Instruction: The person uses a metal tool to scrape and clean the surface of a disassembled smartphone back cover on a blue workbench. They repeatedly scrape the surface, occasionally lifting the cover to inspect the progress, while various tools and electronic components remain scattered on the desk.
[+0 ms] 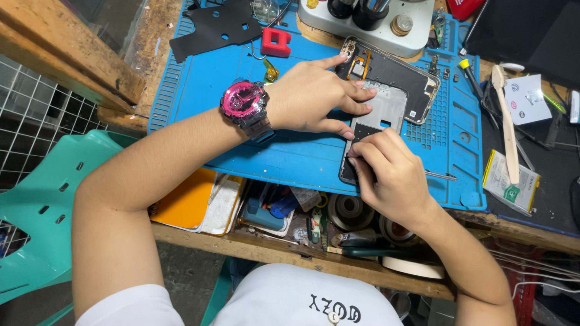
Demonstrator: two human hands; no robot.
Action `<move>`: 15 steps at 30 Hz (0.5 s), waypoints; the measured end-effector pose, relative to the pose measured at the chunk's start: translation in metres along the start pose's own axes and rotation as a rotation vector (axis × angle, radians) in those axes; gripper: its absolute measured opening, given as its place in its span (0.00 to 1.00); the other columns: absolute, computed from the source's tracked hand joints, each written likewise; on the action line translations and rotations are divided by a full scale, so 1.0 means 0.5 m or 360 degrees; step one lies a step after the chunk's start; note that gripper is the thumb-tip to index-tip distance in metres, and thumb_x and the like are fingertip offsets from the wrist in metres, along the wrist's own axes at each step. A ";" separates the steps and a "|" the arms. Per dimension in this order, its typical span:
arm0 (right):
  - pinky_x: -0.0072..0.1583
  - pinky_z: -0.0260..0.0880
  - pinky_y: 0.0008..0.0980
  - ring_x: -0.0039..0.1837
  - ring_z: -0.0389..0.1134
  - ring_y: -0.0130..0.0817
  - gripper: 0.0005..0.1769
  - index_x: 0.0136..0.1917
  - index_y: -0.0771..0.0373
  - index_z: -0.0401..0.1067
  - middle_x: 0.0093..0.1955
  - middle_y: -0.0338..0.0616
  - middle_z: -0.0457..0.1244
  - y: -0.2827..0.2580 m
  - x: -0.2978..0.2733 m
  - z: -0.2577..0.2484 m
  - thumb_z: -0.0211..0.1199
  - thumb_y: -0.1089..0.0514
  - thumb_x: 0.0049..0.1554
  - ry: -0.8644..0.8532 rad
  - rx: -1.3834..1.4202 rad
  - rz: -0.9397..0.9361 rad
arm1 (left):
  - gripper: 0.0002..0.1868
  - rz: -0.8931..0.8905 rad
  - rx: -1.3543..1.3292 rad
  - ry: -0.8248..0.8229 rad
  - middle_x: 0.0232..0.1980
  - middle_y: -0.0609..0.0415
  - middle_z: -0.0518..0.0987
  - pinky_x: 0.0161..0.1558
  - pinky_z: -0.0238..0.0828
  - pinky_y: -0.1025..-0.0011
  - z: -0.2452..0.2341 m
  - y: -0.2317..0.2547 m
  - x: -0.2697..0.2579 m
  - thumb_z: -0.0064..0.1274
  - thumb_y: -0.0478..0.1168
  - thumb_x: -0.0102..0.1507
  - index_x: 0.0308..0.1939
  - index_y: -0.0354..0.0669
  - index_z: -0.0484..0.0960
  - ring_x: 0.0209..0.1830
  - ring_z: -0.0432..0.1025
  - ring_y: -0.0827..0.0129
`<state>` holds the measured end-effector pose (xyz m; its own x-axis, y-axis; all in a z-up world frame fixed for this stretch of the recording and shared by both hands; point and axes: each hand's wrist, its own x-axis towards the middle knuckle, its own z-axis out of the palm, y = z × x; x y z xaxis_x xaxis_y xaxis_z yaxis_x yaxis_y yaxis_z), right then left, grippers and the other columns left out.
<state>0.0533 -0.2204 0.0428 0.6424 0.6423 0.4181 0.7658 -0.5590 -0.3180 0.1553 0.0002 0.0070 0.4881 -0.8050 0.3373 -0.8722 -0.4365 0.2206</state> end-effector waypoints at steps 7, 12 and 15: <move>0.45 0.68 0.39 0.48 0.67 0.45 0.10 0.47 0.67 0.72 0.46 0.47 0.65 -0.003 0.001 0.000 0.68 0.71 0.52 -0.0001 -0.0025 -0.0014 | 0.31 0.0005 -0.0002 -0.0002 0.69 0.56 0.75 0.74 0.47 0.46 -0.001 0.001 -0.004 0.55 0.66 0.62 0.61 0.54 0.83 0.63 0.72 0.58; 0.42 0.67 0.39 0.47 0.66 0.46 0.10 0.47 0.67 0.72 0.46 0.47 0.65 -0.017 -0.006 0.001 0.68 0.71 0.51 -0.0022 -0.0094 -0.0040 | 0.30 0.0029 -0.0007 0.0033 0.69 0.56 0.75 0.72 0.48 0.45 0.002 -0.003 -0.003 0.55 0.66 0.61 0.59 0.54 0.84 0.65 0.72 0.59; 0.43 0.67 0.39 0.47 0.66 0.45 0.10 0.47 0.67 0.72 0.46 0.47 0.65 -0.018 -0.005 0.000 0.68 0.71 0.52 -0.0025 -0.0110 -0.0069 | 0.31 -0.0005 -0.0016 0.0015 0.68 0.57 0.75 0.73 0.48 0.46 -0.001 -0.001 -0.004 0.55 0.66 0.61 0.59 0.55 0.84 0.63 0.72 0.58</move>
<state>0.0447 -0.2170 0.0444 0.6097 0.6744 0.4164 0.7892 -0.5651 -0.2403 0.1550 0.0022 0.0068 0.4914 -0.7996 0.3454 -0.8703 -0.4351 0.2309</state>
